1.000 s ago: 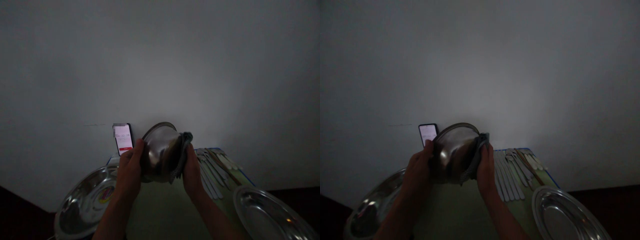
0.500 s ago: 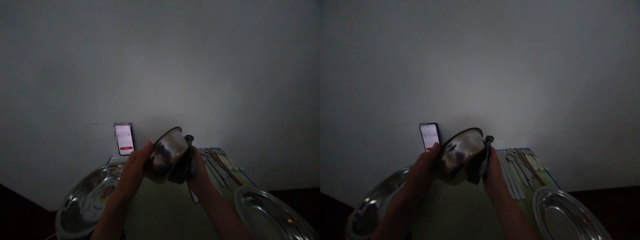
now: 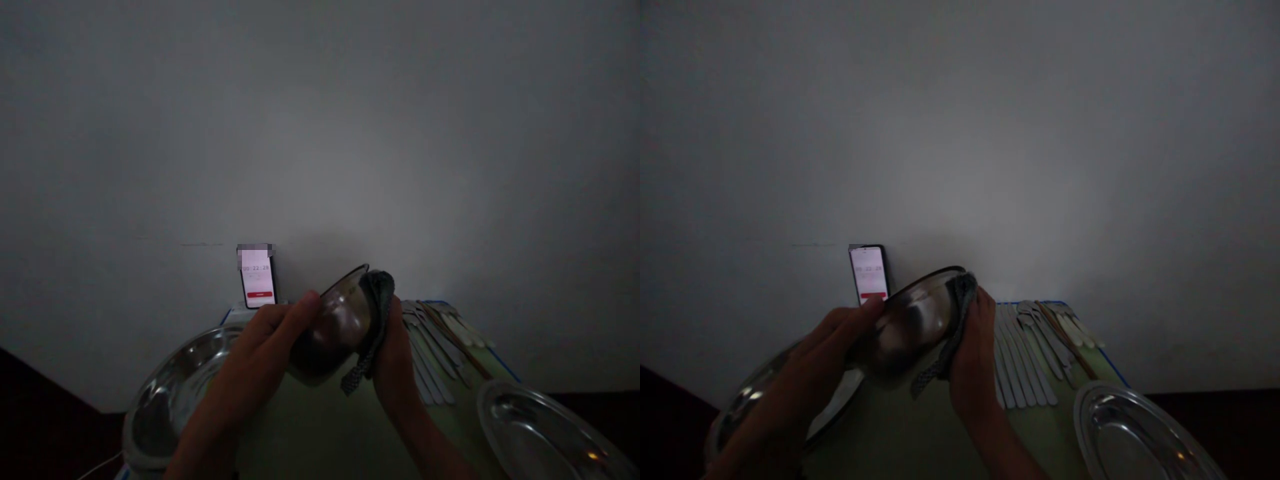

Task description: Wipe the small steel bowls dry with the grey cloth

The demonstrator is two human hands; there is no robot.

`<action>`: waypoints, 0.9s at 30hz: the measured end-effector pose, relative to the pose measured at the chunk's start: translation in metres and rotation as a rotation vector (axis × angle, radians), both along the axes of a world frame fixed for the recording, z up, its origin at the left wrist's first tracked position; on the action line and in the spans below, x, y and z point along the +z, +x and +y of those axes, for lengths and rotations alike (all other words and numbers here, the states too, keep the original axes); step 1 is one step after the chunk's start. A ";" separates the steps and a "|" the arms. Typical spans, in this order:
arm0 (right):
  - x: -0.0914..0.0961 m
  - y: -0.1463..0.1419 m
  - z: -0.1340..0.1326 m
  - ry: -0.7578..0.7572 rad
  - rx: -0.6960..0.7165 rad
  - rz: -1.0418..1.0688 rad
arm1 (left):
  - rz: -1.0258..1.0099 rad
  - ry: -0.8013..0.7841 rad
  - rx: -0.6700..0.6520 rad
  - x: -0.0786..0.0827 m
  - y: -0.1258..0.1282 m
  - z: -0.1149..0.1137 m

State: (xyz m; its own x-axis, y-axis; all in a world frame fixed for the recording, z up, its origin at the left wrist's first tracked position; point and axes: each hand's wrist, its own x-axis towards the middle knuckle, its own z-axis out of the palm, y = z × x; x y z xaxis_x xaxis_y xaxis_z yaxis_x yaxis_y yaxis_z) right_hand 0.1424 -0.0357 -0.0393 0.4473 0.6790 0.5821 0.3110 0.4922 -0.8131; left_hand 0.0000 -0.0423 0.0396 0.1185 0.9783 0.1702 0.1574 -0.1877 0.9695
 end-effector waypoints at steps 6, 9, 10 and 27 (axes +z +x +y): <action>0.017 -0.003 -0.006 -0.032 0.051 0.077 | -0.157 -0.119 0.231 -0.004 -0.018 0.021; 0.015 -0.002 -0.002 -0.114 0.118 0.102 | -0.172 -0.197 0.155 -0.005 -0.026 0.028; 0.013 -0.002 0.000 -0.152 0.137 0.138 | -0.128 -0.195 0.102 -0.006 -0.026 0.028; -0.010 -0.025 -0.010 0.281 0.013 -0.741 | 0.094 0.016 0.067 -0.027 0.005 0.034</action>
State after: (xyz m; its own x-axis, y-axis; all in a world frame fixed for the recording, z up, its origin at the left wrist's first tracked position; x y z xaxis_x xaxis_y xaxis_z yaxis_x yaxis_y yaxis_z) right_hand 0.1173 -0.0457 -0.0491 -0.1315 0.4650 0.8755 0.7154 0.6558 -0.2409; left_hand 0.0052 -0.0085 0.0128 0.0688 0.9818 0.1769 0.2607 -0.1888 0.9468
